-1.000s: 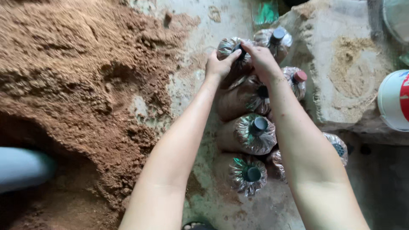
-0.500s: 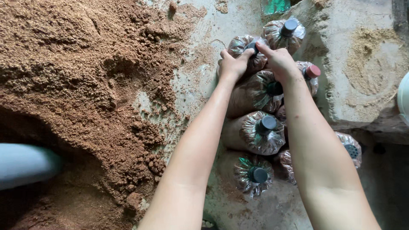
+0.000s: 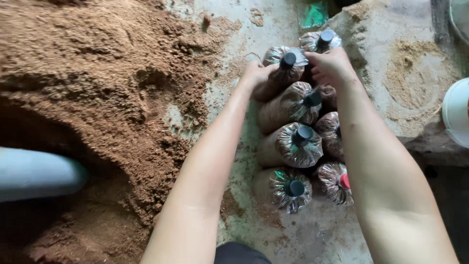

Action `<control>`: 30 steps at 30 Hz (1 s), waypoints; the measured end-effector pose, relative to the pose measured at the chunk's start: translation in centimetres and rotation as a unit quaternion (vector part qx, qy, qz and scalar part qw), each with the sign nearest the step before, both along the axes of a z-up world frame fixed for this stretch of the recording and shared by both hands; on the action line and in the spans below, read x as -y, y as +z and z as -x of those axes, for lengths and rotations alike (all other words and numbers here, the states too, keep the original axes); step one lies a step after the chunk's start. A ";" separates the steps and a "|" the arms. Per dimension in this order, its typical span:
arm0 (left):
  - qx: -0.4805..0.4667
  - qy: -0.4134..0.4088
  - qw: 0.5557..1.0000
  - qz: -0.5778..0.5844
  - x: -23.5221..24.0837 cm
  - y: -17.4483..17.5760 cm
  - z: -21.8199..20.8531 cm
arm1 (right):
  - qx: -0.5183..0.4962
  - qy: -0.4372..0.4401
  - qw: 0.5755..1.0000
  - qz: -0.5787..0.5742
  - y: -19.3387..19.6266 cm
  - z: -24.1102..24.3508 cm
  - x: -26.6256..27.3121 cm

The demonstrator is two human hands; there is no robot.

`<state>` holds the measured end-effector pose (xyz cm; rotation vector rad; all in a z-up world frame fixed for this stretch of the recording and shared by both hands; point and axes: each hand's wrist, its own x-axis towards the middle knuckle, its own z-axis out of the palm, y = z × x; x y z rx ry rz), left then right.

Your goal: The person fills clear plastic bags with brown granular material using a cylindrical metal funnel. They then place small black plastic caps into the filled bags and seal them by twisting the tops. The completed bags are placed on the floor next to other filled bags.

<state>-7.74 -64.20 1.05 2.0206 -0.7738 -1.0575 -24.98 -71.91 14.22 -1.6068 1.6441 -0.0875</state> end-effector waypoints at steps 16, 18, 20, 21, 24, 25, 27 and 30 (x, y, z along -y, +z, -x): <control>0.199 0.223 0.954 0.010 -46.0 4.1 -15.6 | 0.069 0.595 0.793 0.114 3.4 -23.9 -33.7; 0.178 0.320 0.931 0.005 -53.3 1.6 -17.8 | 0.099 0.675 0.728 0.070 1.8 -27.5 -39.4; 0.116 0.294 0.949 0.016 -58.2 10.0 -14.1 | 0.087 0.708 0.696 0.084 2.4 -28.9 -45.6; 0.062 0.240 0.968 0.040 -59.8 14.5 -12.9 | 0.079 0.720 0.681 0.110 3.0 -29.8 -48.1; 0.118 0.238 0.964 -0.019 -63.2 13.1 -15.5 | 0.101 0.730 0.662 0.140 1.2 -31.9 -54.3; 0.116 0.249 0.961 -0.017 -64.7 14.3 -15.1 | 0.099 0.737 0.653 0.140 1.2 -32.0 -55.9; 0.147 0.212 0.962 -0.087 -67.9 16.5 -14.2 | 0.129 0.739 0.653 0.105 1.1 -32.1 -59.5; 0.141 0.142 0.960 -0.198 -74.5 21.0 -13.1 | 0.094 0.742 0.662 0.037 -0.5 -32.6 -64.0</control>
